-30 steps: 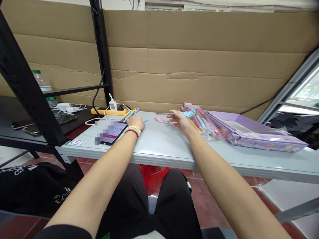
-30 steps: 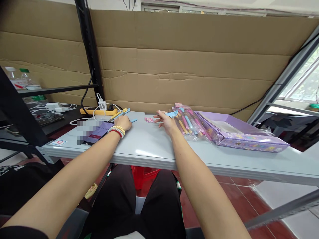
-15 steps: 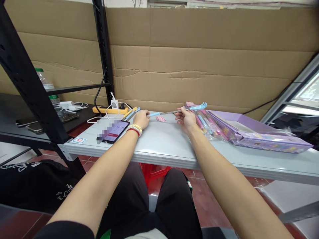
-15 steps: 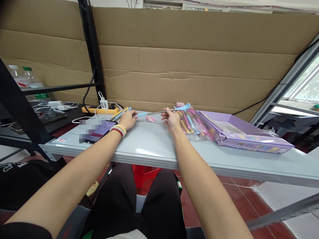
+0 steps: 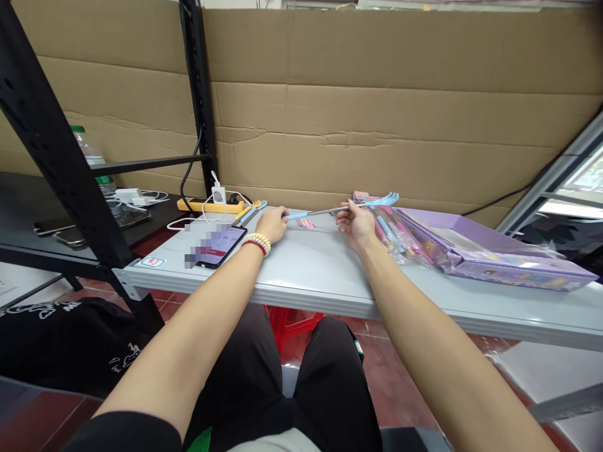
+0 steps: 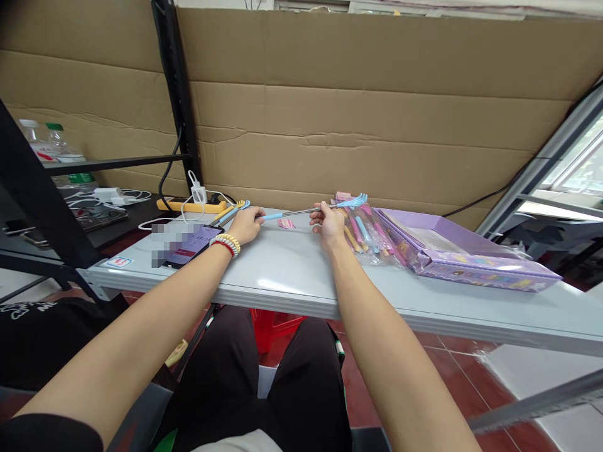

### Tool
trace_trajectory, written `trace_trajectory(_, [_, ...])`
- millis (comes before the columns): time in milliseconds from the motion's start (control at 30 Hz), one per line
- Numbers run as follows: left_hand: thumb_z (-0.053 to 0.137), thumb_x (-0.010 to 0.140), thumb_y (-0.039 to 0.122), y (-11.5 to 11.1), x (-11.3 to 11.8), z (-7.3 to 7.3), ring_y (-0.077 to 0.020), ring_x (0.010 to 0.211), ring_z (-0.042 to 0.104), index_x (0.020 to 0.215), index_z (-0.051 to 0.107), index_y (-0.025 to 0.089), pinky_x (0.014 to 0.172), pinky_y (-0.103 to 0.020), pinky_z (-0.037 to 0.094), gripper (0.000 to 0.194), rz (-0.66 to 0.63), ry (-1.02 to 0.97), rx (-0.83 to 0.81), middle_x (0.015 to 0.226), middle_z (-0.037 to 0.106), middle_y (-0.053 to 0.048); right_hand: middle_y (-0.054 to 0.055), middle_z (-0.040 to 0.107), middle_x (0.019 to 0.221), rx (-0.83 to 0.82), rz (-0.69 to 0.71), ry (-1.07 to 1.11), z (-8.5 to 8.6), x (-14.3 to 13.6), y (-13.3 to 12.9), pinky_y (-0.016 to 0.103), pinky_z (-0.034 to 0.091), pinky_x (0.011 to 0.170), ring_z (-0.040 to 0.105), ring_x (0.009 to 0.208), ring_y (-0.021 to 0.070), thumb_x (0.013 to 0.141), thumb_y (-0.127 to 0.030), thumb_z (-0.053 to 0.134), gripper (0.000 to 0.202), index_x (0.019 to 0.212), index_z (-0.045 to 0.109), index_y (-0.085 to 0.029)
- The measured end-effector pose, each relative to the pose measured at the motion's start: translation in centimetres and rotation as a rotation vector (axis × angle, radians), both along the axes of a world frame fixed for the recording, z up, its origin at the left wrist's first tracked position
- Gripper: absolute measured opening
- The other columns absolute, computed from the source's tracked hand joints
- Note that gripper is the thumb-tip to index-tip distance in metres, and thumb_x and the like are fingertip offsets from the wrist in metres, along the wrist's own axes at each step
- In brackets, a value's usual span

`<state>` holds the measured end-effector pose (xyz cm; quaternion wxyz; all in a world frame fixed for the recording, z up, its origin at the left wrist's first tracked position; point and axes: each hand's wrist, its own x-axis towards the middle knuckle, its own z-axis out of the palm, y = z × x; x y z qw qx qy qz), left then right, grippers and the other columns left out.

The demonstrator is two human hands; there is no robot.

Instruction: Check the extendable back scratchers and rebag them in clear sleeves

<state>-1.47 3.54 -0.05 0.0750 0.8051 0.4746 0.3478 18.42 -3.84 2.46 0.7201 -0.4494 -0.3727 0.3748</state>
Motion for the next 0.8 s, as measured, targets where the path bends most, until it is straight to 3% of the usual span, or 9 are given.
trace_trajectory(800, [0.048,0.085,0.018,-0.6,0.2,0.3,-0.0181,0.087,0.059,0.099,0.066,0.017,0.084,-0.03,0.043,0.023,-0.169,-0.151,-0.032,0.093,0.069,-0.005,-0.003,0.054,0.047,0.032,0.034,0.094,-0.5,1.2,0.6,0.019,0.032,0.034,0.05,0.038,0.0087,0.086,-0.054,0.053,0.037,0.077,0.054,-0.018])
